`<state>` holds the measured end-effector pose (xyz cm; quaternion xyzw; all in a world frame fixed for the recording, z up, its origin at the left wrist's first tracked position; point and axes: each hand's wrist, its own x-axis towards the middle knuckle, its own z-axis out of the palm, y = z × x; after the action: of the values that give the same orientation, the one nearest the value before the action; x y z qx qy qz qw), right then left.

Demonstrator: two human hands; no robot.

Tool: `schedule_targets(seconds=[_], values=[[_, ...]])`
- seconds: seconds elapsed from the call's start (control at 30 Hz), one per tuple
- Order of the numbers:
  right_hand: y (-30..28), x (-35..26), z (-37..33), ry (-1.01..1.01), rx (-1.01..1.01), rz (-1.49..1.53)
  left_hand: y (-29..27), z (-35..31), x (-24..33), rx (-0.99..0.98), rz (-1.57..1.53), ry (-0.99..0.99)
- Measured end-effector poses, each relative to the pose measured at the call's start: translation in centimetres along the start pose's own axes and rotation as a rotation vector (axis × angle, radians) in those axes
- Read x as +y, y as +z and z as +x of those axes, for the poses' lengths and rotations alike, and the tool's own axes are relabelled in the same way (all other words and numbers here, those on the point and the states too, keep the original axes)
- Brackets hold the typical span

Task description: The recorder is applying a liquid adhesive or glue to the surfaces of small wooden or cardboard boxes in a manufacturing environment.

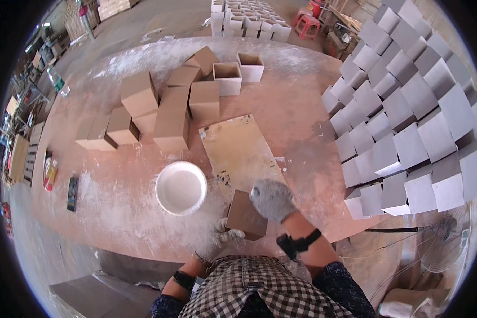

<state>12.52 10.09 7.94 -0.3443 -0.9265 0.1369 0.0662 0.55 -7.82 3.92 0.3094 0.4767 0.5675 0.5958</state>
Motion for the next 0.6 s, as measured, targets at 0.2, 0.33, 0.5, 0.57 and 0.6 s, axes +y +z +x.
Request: schedule_targets(seconds=[0.2,0.33,0.5,0.57,0.6], values=[[-1.9,-2.8,-2.9,-0.087,-0.332,-0.130,0.2,0.3,-1.6,0.089,-0.101,0.035],[-1.2,-1.3,-5.6,-0.245,-0.262,0.057,0.5,-0.3,-2.4,0.087,-0.118,0.060],[-0.7,2.9,1.0,-0.153,-0.190,-0.080,0.8,0.8,-3.1,0.152,-0.138,0.051],[-0.2,4.3,1.5,-0.160,-0.133,-0.052,1.0,1.0,-3.0,0.182,-0.164,0.055],[0.1,4.6,1.7,-0.214,-0.121,-0.029,0.8,1.0,-2.9,0.166,-0.171,0.038]])
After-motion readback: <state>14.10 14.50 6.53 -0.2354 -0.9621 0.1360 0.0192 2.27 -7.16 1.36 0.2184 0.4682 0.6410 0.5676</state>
